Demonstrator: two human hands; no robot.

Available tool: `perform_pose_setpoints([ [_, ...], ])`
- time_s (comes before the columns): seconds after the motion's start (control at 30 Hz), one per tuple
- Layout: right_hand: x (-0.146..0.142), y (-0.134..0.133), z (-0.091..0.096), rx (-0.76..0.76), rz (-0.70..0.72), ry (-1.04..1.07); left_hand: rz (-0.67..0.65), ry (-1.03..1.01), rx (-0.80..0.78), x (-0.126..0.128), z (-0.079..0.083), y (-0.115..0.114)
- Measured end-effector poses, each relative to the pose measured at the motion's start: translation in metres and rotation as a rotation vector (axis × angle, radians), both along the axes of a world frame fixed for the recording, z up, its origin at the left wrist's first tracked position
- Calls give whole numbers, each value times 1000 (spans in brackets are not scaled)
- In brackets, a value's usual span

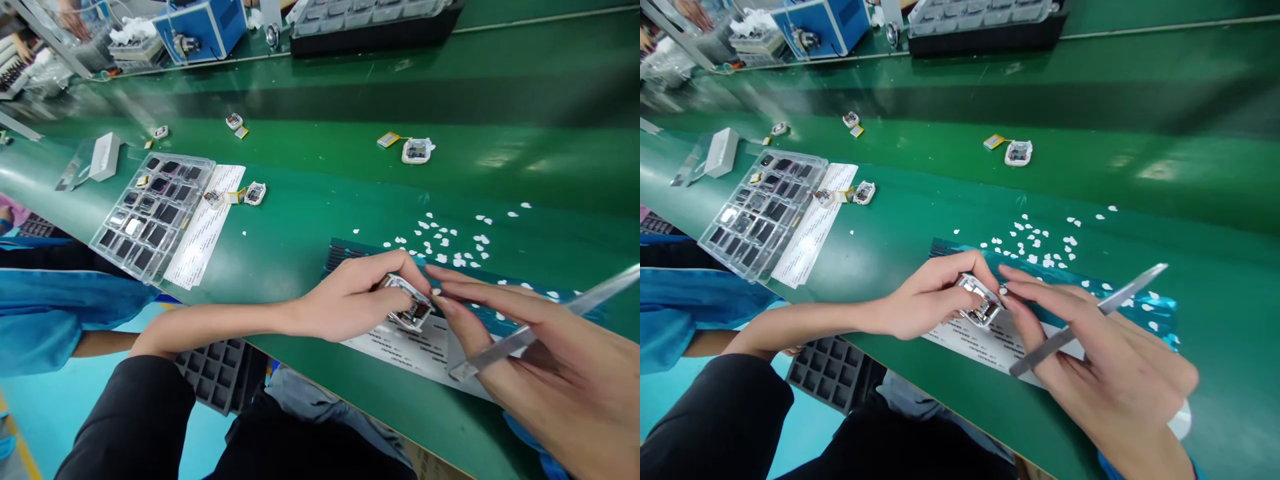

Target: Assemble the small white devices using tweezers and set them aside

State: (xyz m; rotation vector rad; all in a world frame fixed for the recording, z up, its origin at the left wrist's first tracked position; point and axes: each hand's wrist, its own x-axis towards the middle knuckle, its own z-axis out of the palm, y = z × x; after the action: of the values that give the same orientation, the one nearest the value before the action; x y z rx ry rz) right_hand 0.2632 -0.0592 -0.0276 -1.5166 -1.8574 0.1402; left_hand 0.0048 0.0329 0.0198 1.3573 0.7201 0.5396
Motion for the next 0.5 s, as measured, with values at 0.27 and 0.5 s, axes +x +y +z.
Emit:
perform_pose_setpoints([
  [0.27,-45,31,27,278,179,-380,-10,-82,-326,3,7,5],
  [0.5,-41,33,30,246,115,-395,27,-64,-350,2,10,3],
])
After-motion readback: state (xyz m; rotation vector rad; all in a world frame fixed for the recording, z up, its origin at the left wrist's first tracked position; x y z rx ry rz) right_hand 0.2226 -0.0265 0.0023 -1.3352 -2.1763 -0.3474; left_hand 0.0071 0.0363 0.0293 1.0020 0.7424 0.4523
